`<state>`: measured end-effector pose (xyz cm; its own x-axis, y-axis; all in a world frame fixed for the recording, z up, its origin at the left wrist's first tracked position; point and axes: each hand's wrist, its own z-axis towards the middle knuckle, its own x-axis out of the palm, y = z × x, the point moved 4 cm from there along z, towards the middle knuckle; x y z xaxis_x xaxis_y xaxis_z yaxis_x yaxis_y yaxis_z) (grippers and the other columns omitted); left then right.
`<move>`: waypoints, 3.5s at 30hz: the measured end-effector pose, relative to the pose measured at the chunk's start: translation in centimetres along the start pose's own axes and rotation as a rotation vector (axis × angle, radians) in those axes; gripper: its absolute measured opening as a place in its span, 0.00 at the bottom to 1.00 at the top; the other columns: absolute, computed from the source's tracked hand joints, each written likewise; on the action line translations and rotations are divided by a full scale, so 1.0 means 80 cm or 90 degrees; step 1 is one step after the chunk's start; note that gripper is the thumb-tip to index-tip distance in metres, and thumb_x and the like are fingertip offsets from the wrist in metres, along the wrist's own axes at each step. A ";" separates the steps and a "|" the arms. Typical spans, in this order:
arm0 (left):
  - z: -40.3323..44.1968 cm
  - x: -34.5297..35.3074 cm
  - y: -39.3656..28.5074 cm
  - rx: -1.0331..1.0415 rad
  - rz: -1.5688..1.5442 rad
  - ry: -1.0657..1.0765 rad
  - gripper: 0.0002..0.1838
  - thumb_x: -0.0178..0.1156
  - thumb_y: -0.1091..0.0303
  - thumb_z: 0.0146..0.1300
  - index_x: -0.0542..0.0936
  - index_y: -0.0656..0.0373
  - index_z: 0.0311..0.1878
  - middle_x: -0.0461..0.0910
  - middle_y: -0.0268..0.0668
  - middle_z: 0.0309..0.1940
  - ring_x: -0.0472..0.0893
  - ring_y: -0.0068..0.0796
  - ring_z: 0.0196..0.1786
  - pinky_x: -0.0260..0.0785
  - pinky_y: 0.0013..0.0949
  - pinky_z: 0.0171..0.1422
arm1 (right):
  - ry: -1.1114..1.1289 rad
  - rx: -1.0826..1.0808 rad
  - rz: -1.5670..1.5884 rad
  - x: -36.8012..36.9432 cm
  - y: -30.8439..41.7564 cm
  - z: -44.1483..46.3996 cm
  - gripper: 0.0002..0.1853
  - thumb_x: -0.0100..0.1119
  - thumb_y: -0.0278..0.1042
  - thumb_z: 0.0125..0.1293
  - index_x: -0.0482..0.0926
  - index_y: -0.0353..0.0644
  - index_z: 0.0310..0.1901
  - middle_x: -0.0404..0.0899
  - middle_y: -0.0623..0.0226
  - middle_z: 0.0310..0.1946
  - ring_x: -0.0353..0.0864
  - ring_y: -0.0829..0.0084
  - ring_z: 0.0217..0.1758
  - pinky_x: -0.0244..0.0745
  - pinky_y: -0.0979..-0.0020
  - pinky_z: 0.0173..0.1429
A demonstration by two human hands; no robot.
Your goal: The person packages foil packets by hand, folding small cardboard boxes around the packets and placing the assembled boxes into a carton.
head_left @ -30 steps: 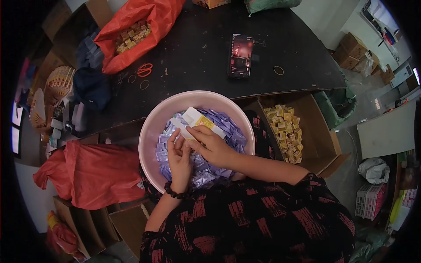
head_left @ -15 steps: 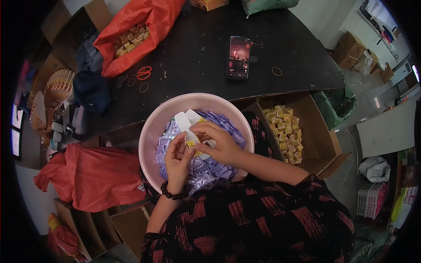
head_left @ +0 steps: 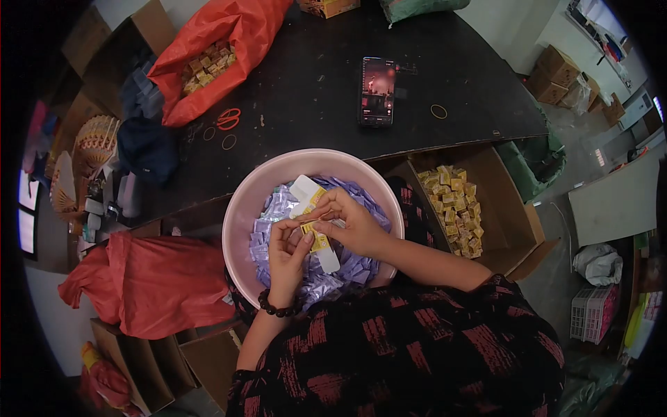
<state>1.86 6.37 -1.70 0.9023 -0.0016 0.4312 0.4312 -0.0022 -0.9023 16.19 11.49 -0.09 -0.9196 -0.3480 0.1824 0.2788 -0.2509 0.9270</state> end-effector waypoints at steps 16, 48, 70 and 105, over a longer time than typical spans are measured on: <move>0.001 0.012 -0.008 -0.009 0.046 0.075 0.31 0.59 0.86 0.58 0.60 0.61 0.64 0.70 0.46 0.60 0.73 0.29 0.59 0.71 0.31 0.61 | 0.065 0.282 0.053 -0.017 0.002 -0.007 0.06 0.61 0.24 0.63 0.78 0.36 0.41 0.76 0.69 0.42 0.76 0.79 0.48 0.73 0.76 0.54; 0.012 -0.027 -0.008 -0.043 -0.252 -0.116 0.12 0.52 0.73 0.68 0.66 0.54 0.53 0.76 0.42 0.51 0.76 0.34 0.55 0.70 0.40 0.62 | 0.421 -0.036 -0.650 -0.016 -0.008 -0.082 0.12 0.58 0.26 0.55 0.77 0.41 0.43 0.74 0.62 0.44 0.75 0.60 0.46 0.70 0.61 0.50; 0.006 -0.009 0.001 -0.085 -0.030 -0.078 0.15 0.53 0.69 0.71 0.67 0.58 0.58 0.77 0.39 0.48 0.78 0.28 0.52 0.71 0.34 0.59 | 0.298 0.132 -0.256 -0.034 0.066 -0.048 0.05 0.60 0.26 0.62 0.78 0.37 0.39 0.78 0.63 0.34 0.79 0.70 0.34 0.73 0.71 0.38; -0.010 0.024 0.010 -0.276 -0.239 0.082 0.15 0.46 0.62 0.74 0.64 0.58 0.58 0.69 0.41 0.59 0.74 0.31 0.59 0.73 0.36 0.62 | 0.091 -0.288 -0.632 -0.025 0.084 -0.043 0.13 0.61 0.24 0.51 0.82 0.47 0.40 0.79 0.72 0.37 0.76 0.72 0.42 0.60 0.60 0.56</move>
<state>3.95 5.59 -1.60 0.6685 -0.0427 0.7425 0.6568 -0.4344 -0.6164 20.84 7.43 4.65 -0.7580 0.0980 -0.6448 -0.4652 -0.7741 0.4293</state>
